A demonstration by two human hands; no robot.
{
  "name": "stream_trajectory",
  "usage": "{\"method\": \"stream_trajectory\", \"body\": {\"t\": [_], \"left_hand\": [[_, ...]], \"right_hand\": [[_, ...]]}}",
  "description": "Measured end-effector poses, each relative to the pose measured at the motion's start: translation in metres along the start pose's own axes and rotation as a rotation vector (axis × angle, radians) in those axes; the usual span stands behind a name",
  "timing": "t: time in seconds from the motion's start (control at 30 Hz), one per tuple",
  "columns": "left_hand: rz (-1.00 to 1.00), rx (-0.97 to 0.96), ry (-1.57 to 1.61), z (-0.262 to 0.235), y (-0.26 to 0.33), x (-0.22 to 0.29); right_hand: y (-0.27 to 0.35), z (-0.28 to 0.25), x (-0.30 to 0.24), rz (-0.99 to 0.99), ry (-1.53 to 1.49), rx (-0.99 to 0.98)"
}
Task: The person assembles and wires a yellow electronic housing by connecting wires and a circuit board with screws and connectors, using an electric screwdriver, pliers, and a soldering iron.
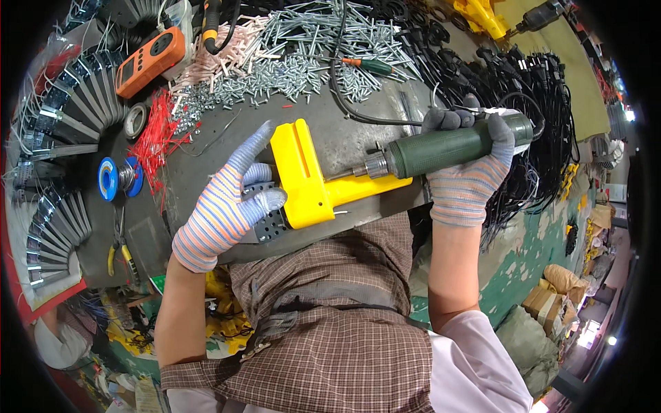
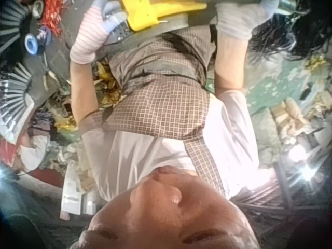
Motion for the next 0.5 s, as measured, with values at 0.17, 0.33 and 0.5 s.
{"method": "stream_trajectory", "body": {"t": [0.17,0.33,0.5], "left_hand": [[0.134,-0.056,0.09,0.006,0.01,0.0],[0.125,-0.052,0.009,0.0,0.009,-0.003],[0.238,0.208,-0.213,-0.025,0.009,0.005]], "right_hand": [[0.003,-0.001,0.008,0.033,-0.049,0.015],[-0.002,-0.004,0.018,0.114,-0.088,-0.025],[-0.004,-0.006,0.014,0.058,0.01,0.0]]}}
Point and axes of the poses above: each hand's wrist, its own y-axis away from the middle knuckle, its own z-axis out of the palm, x = y × z, the point moved 6 cm from there along -y, towards the middle knuckle, and after that the axes turned 3 degrees about -z, right-handed, at the moved point
